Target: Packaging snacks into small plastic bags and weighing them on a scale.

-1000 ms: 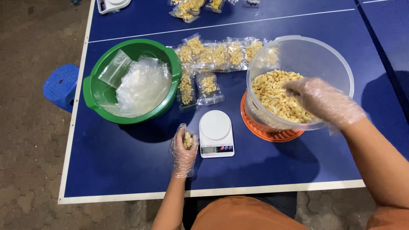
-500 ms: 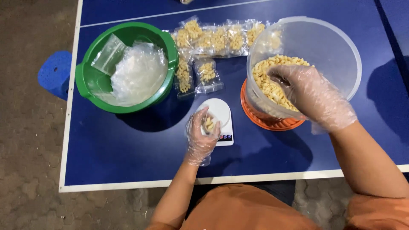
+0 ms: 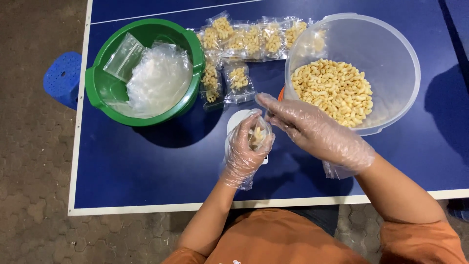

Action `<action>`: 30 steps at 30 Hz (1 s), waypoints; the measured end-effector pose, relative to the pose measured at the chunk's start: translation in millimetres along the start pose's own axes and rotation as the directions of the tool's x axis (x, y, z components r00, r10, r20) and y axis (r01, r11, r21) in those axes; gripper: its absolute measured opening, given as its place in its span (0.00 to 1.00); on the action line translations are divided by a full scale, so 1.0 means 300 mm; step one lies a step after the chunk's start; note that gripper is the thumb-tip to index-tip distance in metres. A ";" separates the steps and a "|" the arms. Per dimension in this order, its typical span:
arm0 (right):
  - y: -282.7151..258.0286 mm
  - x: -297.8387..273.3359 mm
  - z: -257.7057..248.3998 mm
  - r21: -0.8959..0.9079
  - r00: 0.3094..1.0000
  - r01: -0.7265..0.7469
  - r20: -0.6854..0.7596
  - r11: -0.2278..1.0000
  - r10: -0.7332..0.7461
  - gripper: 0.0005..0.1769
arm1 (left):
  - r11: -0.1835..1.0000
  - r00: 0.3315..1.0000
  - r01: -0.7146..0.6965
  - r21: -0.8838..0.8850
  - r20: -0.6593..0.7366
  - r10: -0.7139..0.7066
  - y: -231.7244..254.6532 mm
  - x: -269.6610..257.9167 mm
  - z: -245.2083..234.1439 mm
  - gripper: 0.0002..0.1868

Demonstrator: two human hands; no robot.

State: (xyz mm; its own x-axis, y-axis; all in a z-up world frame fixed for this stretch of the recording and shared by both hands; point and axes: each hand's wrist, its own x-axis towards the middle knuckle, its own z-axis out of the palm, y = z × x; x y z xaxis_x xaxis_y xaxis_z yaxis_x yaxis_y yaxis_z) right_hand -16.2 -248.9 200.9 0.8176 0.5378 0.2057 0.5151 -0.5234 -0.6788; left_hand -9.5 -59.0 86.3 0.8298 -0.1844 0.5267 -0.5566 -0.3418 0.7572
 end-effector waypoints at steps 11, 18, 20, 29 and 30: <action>-0.026 0.013 0.150 0.310 0.965 0.167 -0.244 0.936 -0.092 0.31 | 0.982 1.000 -0.027 -0.188 -0.016 0.025 0.043 0.016 0.004 0.25; 0.041 -0.009 0.185 0.201 0.962 0.203 -0.225 0.958 -0.157 0.25 | 0.992 0.999 -0.035 -0.122 -0.023 0.033 0.087 0.027 0.022 0.24; 0.043 -0.015 0.175 0.143 0.962 0.224 -0.191 0.964 -0.195 0.29 | 0.995 1.000 -0.011 -0.102 -0.010 0.010 0.086 0.028 0.027 0.24; 0.054 -0.071 -0.073 -0.110 0.915 0.031 -0.397 0.993 -0.073 0.18 | 0.952 0.951 0.306 -0.002 0.041 -0.306 -0.151 -0.068 -0.109 0.28; 0.078 -0.080 -0.117 -0.117 0.913 0.030 -0.400 0.993 -0.075 0.18 | 0.954 0.953 0.300 -0.006 0.042 -0.299 -0.178 -0.073 -0.148 0.28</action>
State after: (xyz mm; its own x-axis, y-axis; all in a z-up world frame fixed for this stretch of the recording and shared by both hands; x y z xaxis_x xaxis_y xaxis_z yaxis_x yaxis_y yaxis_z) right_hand -14.7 -297.2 204.9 0.8114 0.2658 0.5206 0.5659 -0.5805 -0.5855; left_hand 0.2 4.2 51.6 0.9593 -0.1124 0.2591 -0.2824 -0.3754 0.8828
